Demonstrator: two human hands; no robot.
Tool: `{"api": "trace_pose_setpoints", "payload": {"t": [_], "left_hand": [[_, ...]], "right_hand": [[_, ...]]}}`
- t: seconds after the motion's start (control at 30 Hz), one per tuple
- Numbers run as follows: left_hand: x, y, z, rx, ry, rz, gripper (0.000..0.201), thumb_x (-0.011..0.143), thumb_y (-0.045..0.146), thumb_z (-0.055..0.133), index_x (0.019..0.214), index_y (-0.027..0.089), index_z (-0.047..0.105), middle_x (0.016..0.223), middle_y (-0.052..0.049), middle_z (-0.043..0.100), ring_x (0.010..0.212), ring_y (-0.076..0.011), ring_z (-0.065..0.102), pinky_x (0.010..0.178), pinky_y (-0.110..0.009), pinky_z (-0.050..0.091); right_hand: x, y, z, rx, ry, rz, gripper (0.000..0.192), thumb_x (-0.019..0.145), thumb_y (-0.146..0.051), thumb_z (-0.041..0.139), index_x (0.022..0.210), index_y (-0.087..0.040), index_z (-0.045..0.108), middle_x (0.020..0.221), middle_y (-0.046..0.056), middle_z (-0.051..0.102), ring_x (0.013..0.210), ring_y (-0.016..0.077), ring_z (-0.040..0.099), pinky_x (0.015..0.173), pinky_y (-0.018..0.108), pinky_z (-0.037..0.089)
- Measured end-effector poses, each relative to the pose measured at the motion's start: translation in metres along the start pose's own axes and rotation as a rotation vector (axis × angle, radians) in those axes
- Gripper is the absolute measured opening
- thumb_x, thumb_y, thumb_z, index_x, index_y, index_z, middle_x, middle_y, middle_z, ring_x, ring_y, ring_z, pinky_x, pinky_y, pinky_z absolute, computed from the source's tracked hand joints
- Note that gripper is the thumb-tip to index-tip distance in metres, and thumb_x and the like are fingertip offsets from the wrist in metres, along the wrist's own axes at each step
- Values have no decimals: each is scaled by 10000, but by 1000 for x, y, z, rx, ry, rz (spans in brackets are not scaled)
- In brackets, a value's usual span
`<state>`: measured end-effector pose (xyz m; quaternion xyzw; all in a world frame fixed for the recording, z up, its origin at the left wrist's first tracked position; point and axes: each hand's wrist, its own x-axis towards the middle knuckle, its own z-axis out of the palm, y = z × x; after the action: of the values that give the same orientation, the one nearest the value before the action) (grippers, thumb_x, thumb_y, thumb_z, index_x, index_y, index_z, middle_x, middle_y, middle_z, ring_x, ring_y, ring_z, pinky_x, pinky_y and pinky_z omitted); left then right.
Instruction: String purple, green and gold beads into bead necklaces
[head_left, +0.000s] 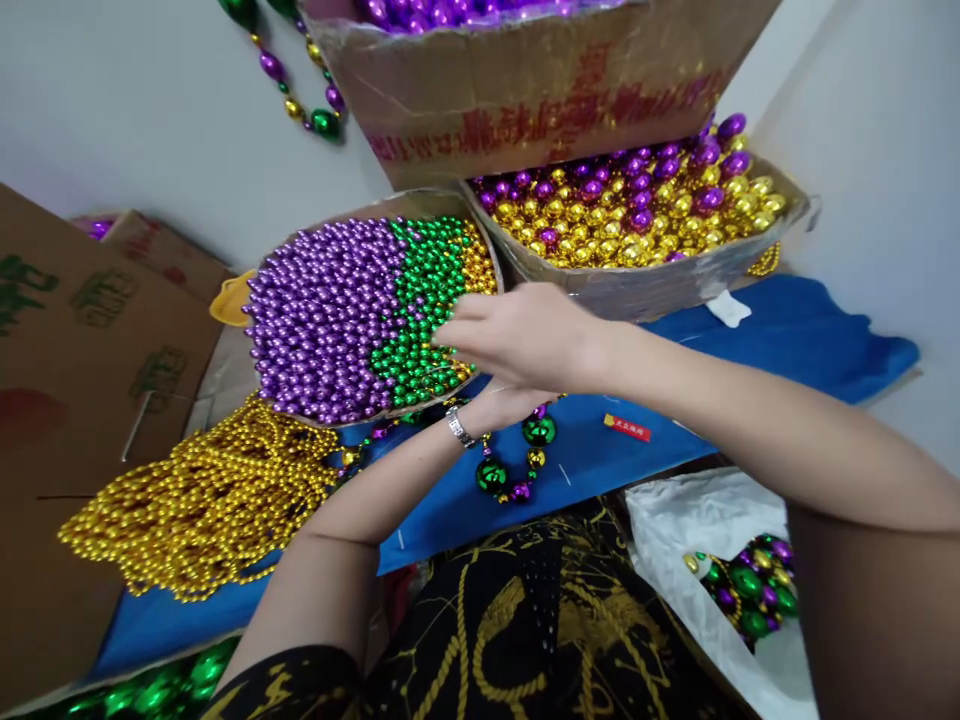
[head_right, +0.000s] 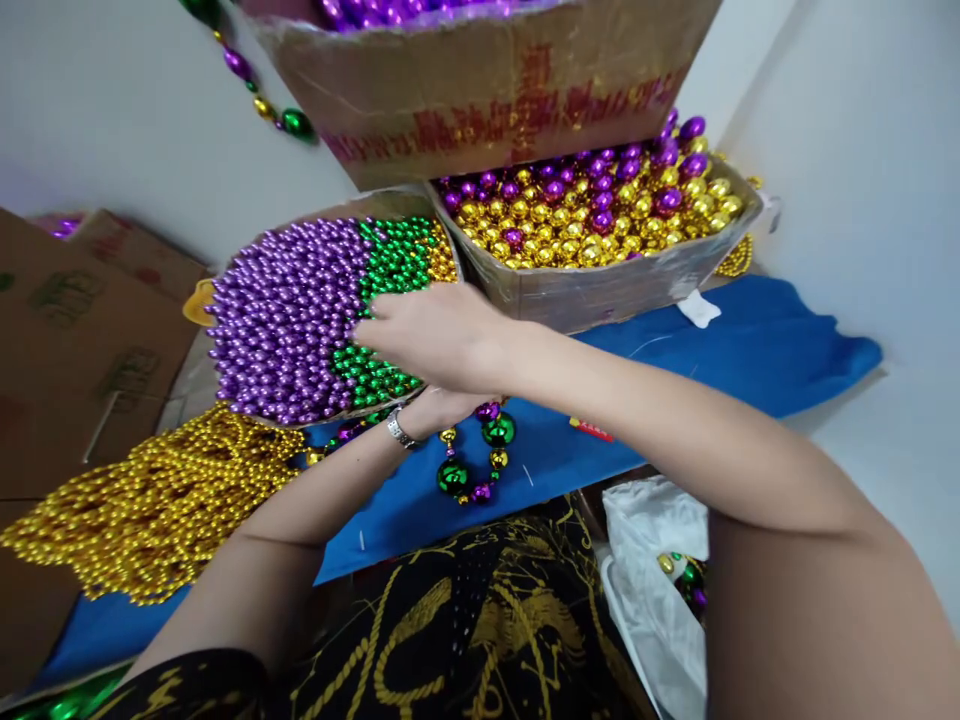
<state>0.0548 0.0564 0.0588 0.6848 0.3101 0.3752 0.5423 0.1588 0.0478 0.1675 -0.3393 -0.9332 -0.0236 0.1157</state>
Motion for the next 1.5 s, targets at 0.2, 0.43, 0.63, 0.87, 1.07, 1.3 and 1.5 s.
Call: {"api": "trace_pose_setpoints", "payload": {"t": [0.2,0.43,0.63,0.87,1.07,1.3,1.5], "left_hand": [[-3,14,-4,-18,21,-28,226,841,365,677,748,159,665,638,-2,614,567,-76,509,532,-203,404],[-7,17,-16,-66,-51,-71,175,796,336,732,892,192,757,757,-38,718,578,-89,567,549,-222,444],[-11,36,-25,422,-210,313,208,891,201,563,991,234,742,896,-65,755,798,-153,670,747,-289,488],[-11,28,-32,704,-161,503,300,820,109,564,987,296,729,991,-49,756,729,-154,609,705,-302,423],[-17,23,-29,753,-53,533,168,878,173,561,961,206,704,915,-67,745,738,-144,632,688,-290,479],[-14,28,-25,175,-84,90,143,874,249,651,960,135,654,835,-59,735,720,-110,685,658,-221,553],[-16,34,-26,544,-141,637,200,910,113,547,1061,182,660,887,-50,746,775,-113,668,691,-248,511]], "right_hand": [[-98,32,33,304,219,288,242,983,-360,470,1026,-190,637,870,37,718,739,142,667,673,263,505],[-111,10,63,409,287,279,215,978,-329,485,890,-211,642,836,36,708,756,157,665,683,278,508],[-100,32,79,1018,311,465,350,996,-477,419,1090,-197,608,768,10,658,582,101,549,555,239,445],[-86,35,98,1645,-86,449,465,847,-615,588,985,-171,568,652,8,659,408,62,421,382,195,282],[-92,32,82,912,177,424,344,955,-478,467,902,-174,620,802,43,683,543,83,513,493,211,368],[-108,-4,70,-86,356,192,241,963,-264,505,790,-227,670,610,-22,581,575,99,502,560,249,328],[-98,27,72,617,434,409,260,973,-405,494,972,-196,648,863,29,674,719,115,592,647,235,441]]}}
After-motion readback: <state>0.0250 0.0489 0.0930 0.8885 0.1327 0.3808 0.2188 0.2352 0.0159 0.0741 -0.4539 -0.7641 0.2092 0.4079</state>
